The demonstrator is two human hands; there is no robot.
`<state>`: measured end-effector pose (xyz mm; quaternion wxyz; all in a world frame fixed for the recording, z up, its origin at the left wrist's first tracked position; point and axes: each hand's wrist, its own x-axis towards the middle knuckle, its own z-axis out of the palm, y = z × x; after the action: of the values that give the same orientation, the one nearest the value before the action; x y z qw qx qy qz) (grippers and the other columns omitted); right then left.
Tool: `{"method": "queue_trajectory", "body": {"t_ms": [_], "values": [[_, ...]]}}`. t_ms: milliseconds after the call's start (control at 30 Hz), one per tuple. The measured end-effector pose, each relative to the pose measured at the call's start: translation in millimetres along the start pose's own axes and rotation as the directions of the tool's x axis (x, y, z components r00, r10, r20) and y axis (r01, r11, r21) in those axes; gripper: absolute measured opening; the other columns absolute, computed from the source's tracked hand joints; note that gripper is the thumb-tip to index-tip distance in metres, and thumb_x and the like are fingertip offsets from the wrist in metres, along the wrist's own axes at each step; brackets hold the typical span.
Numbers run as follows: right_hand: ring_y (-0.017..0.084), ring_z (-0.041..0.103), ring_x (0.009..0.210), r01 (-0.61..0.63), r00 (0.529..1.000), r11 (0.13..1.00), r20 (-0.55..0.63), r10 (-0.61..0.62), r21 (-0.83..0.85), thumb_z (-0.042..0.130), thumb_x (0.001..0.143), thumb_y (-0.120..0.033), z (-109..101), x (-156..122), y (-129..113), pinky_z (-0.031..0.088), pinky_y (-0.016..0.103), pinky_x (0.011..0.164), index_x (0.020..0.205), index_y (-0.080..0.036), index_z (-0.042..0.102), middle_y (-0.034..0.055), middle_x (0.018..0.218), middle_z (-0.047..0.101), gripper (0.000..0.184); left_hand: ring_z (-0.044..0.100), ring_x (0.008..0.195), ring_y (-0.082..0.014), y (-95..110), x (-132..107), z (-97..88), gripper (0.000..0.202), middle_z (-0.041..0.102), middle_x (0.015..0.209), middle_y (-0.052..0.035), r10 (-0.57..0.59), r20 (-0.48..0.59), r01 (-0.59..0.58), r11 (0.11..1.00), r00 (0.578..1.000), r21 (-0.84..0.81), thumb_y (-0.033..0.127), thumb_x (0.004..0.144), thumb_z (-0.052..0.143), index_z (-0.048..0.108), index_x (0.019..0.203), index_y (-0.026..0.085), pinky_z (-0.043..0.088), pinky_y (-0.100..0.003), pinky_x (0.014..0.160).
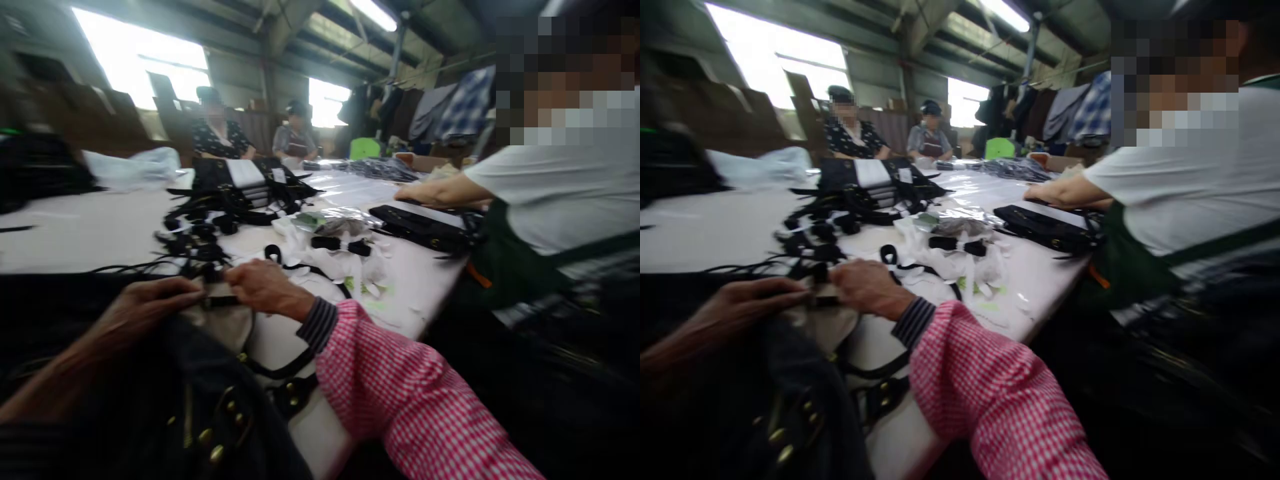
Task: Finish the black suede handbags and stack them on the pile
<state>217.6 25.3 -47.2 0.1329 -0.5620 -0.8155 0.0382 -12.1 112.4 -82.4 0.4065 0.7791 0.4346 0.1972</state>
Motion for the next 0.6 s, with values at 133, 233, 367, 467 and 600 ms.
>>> {"method": "queue_trajectory", "body": {"t_ms": [133, 233, 367, 467, 600], "values": [[0.017, 0.066, 0.088, -0.160, 0.975, 0.977, -0.134, 0.178, 0.138, 0.053, 0.094, -0.023, 1, 6, 14, 0.043, 0.027, 0.077, 0.086, -0.019, 0.067, 0.0041, 0.088, 0.073, 0.017, 0.060, 0.076, -0.0144, 17, -6, 11.0, 0.036, 0.071, 0.078, -0.0006, 0.060, -0.064, -0.073, 0.970, 0.996, -0.233, 0.049, 0.072, 0.077, 0.074, 0.082, 0.015, 0.045, -0.025, 0.075], [0.016, 0.065, 0.075, -0.172, 0.951, 0.886, -0.163, 0.263, 0.432, 0.056, 0.093, -0.026, 13, 20, 20, 0.044, 0.027, 0.067, 0.081, -0.018, 0.061, 0.0056, 0.081, 0.071, 0.015, 0.061, 0.074, -0.0147, 10, 2, 11.4, 0.030, 0.070, 0.078, -0.0031, 0.088, -0.073, -0.106, 0.950, 0.993, -0.293, 0.042, 0.074, 0.075, 0.074, 0.082, 0.013, 0.045, -0.027, 0.076], [0.015, 0.067, 0.069, -0.129, 0.936, 0.466, -0.048, 0.349, 0.875, 0.056, 0.092, -0.034, 22, 25, 8, 0.041, 0.023, 0.050, 0.084, -0.020, 0.052, 0.0132, 0.097, 0.074, 0.017, 0.059, 0.073, -0.0138, 8, 4, 16.7, 0.024, 0.071, 0.078, -0.0035, 0.107, -0.101, -0.137, 0.924, 0.989, -0.356, 0.036, 0.071, 0.076, 0.074, 0.078, 0.013, 0.044, -0.026, 0.076], [0.013, 0.065, 0.066, -0.043, 0.945, 0.185, -0.020, 0.328, 0.982, 0.070, 0.083, -0.040, 26, 27, 0, 0.039, 0.019, 0.045, 0.085, -0.021, 0.051, 0.0115, 0.095, 0.074, 0.027, 0.058, 0.068, -0.0138, 11, 6, 21.7, 0.024, 0.070, 0.072, -0.0038, 0.112, -0.138, -0.157, 0.911, 0.984, -0.382, 0.035, 0.070, 0.076, 0.073, 0.075, 0.012, 0.043, -0.027, 0.072], [0.010, 0.057, 0.054, 0.001, 0.945, 0.063, -0.021, 0.327, 0.998, 0.086, 0.066, -0.045, 35, 34, 4, 0.037, 0.016, 0.038, 0.083, -0.018, 0.058, 0.0042, 0.075, 0.071, 0.043, 0.057, 0.065, -0.0133, 8, 9, 23.5, 0.026, 0.069, 0.069, -0.0043, 0.140, -0.180, -0.199, 0.906, 0.974, -0.375, 0.037, 0.070, 0.073, 0.073, 0.072, 0.011, 0.042, -0.026, 0.068]]}}
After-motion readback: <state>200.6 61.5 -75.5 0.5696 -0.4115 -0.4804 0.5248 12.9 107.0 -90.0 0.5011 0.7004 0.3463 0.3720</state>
